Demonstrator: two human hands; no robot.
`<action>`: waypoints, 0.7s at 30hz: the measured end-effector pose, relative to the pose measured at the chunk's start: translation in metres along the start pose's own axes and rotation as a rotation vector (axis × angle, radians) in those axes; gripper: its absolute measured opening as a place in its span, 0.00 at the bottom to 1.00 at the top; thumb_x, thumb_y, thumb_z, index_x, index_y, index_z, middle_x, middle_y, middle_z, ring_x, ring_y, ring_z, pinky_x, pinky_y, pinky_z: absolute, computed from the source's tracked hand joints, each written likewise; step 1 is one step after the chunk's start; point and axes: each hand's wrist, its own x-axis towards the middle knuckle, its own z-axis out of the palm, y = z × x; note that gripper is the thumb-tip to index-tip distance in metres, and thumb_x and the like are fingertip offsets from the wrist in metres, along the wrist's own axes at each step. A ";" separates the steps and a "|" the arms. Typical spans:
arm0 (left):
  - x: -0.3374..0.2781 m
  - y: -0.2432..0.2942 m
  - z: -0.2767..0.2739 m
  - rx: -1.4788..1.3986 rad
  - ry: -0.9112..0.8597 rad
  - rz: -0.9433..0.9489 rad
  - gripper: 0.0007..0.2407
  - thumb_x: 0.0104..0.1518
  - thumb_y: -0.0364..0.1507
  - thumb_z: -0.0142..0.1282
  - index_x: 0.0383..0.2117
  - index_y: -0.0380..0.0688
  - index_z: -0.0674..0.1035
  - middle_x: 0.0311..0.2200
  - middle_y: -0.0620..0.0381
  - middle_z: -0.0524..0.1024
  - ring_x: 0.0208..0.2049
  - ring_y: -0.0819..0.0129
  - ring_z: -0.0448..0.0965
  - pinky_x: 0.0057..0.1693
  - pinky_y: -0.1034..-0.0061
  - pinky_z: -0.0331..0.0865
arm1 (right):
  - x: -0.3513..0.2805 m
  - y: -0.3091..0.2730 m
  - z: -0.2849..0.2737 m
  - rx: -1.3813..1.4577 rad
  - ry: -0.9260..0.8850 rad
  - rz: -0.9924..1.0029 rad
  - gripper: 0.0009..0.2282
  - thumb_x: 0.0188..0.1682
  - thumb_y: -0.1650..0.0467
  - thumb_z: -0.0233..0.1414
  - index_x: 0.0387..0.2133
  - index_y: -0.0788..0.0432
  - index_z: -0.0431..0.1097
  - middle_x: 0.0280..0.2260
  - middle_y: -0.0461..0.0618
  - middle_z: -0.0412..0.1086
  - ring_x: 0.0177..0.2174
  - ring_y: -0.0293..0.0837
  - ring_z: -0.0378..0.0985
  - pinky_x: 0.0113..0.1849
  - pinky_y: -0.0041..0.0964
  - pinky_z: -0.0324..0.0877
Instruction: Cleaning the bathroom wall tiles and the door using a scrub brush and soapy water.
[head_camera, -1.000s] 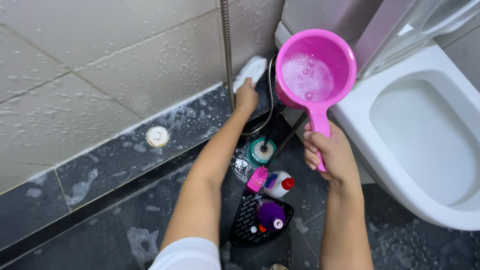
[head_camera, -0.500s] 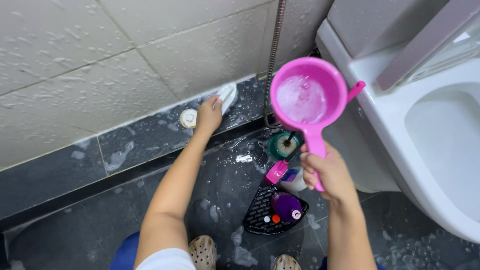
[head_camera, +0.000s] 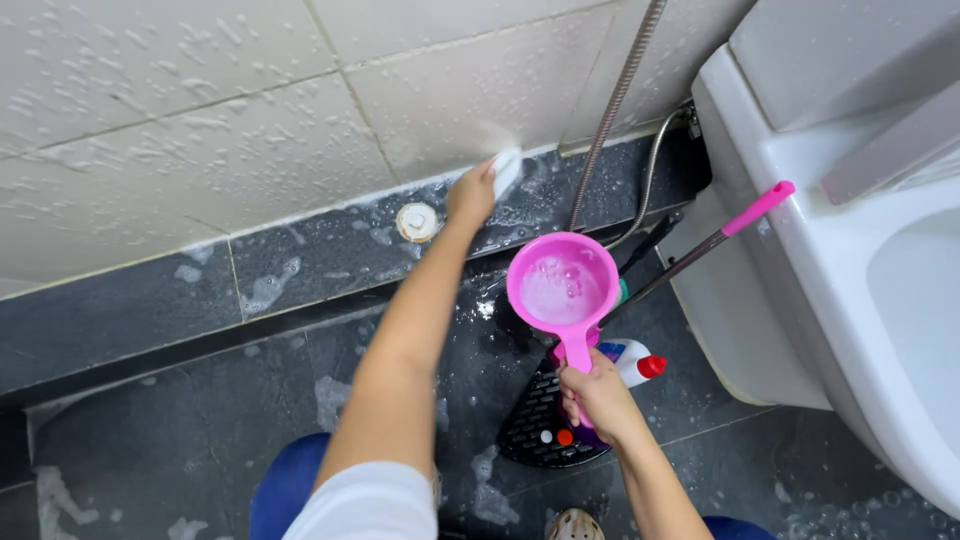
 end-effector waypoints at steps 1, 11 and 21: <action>0.015 -0.005 0.029 -0.090 0.004 0.015 0.15 0.64 0.39 0.47 0.54 0.58 0.80 0.49 0.48 0.81 0.49 0.51 0.81 0.54 0.63 0.72 | 0.002 0.000 0.002 -0.005 0.020 0.008 0.06 0.45 0.77 0.50 0.34 0.62 0.61 0.16 0.47 0.60 0.09 0.39 0.61 0.13 0.34 0.59; -0.055 0.009 -0.021 -0.126 0.089 -0.217 0.15 0.68 0.40 0.44 0.57 0.58 0.79 0.44 0.42 0.81 0.48 0.43 0.81 0.53 0.56 0.72 | 0.032 -0.022 0.053 -0.164 0.129 -0.012 0.08 0.49 0.75 0.52 0.36 0.63 0.60 0.18 0.48 0.63 0.11 0.39 0.64 0.13 0.34 0.60; -0.138 -0.048 -0.083 -0.207 0.088 -0.228 0.15 0.60 0.41 0.51 0.52 0.65 0.80 0.42 0.45 0.80 0.45 0.44 0.80 0.48 0.55 0.72 | 0.026 -0.058 0.155 -0.473 0.130 -0.072 0.08 0.50 0.73 0.50 0.38 0.62 0.59 0.14 0.49 0.62 0.10 0.40 0.63 0.13 0.35 0.58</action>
